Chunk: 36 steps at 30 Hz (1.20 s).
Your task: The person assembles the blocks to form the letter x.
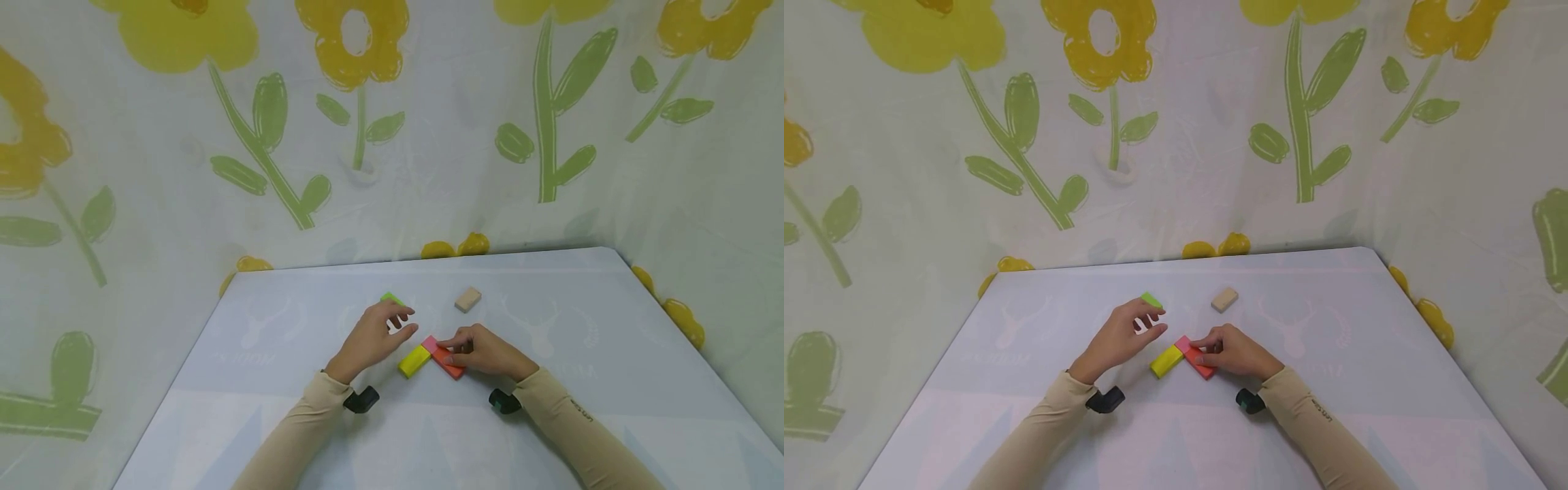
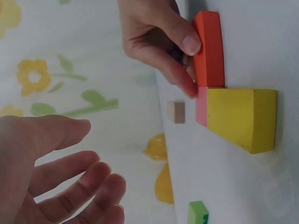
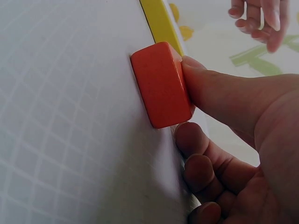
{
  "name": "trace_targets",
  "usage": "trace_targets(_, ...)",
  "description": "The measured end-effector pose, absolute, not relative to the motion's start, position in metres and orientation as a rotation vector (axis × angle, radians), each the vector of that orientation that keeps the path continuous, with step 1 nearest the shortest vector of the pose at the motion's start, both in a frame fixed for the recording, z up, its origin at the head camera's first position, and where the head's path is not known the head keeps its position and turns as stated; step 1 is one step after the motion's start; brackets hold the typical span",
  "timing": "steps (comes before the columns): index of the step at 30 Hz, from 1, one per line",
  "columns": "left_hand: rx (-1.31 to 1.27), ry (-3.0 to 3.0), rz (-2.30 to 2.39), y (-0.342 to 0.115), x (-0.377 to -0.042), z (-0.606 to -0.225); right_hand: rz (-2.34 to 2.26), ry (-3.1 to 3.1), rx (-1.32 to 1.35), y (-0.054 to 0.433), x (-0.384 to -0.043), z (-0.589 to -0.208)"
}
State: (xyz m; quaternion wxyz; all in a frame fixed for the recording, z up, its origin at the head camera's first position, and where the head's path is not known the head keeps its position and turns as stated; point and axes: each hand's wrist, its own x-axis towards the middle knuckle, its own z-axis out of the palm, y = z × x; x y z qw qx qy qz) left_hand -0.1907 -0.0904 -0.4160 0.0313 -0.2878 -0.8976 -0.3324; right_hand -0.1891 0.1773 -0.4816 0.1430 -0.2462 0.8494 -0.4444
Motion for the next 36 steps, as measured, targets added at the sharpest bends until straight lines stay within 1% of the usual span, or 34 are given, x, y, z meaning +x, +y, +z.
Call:
trace_targets(10, -0.880, -2.725, -1.163, -0.088, -0.192, -0.420, -1.278, 2.454, -0.735, 0.178, -0.189, -0.482)
trace_targets(36, -0.946, -2.791, -1.209, -0.091, -0.192, -0.437, -1.228, 2.471, -0.680, 0.176, -0.189, -0.481)
